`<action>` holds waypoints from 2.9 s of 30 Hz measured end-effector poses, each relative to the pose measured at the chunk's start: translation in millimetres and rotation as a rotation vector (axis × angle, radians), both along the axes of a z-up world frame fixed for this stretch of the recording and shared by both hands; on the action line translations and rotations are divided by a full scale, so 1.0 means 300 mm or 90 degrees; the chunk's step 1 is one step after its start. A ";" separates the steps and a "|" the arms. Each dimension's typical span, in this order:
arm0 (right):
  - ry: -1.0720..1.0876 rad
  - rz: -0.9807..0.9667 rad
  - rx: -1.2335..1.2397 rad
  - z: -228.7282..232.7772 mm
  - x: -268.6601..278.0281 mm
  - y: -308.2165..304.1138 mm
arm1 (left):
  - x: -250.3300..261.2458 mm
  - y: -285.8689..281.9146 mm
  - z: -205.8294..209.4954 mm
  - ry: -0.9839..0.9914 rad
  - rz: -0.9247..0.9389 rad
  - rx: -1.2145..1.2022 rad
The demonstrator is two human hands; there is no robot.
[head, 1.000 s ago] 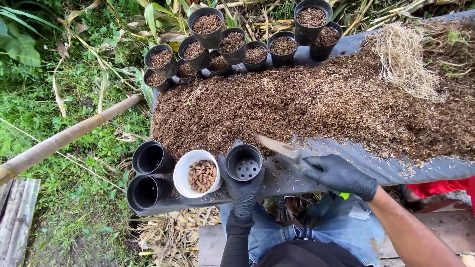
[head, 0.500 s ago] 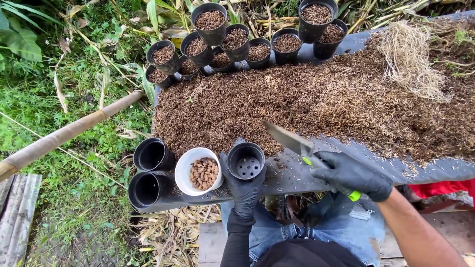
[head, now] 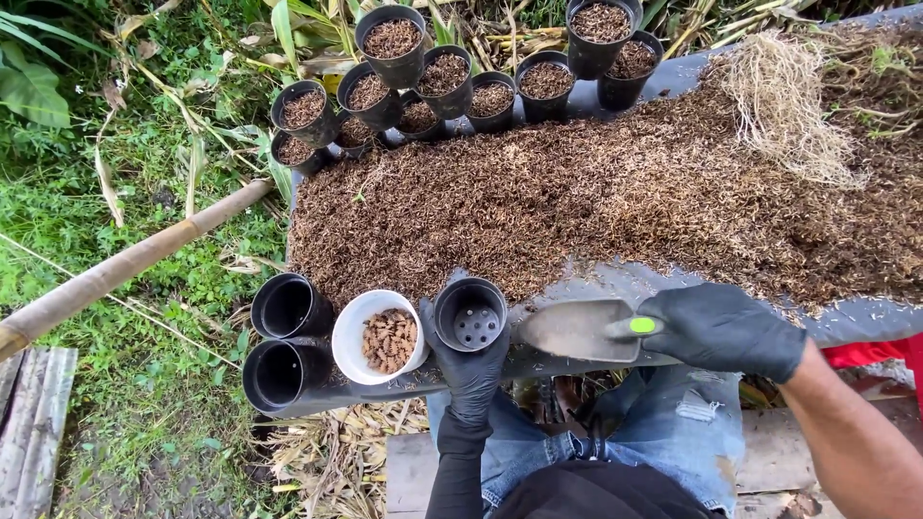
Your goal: The person fills black plastic plant pots with soil using a small green-handled trowel. They scoop soil from a large pile on a table, transfer it into the pots, and occasionally pat the soil down with their gloved hands. The filled pots are then placed in a row on the table.
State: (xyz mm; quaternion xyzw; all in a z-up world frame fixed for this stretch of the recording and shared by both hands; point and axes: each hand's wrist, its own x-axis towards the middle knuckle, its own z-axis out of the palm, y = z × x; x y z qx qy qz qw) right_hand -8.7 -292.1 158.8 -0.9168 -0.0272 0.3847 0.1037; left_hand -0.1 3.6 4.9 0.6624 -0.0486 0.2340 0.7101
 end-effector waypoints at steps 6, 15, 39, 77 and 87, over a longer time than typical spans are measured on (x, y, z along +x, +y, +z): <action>-0.036 0.091 -0.059 -0.076 0.080 0.081 | 0.000 0.002 0.011 -0.002 0.014 0.021; -0.086 0.098 -0.050 -0.037 0.117 0.102 | 0.015 -0.009 0.021 -0.007 0.032 0.035; -0.155 0.134 -0.415 0.187 0.140 0.020 | 0.010 -0.003 0.015 -0.014 0.138 0.038; -0.420 0.016 -0.067 -0.191 0.156 0.285 | 0.010 -0.014 0.071 -0.013 0.175 0.132; -0.476 -0.038 0.011 -0.295 0.144 0.211 | 0.012 -0.014 0.074 0.015 0.153 0.098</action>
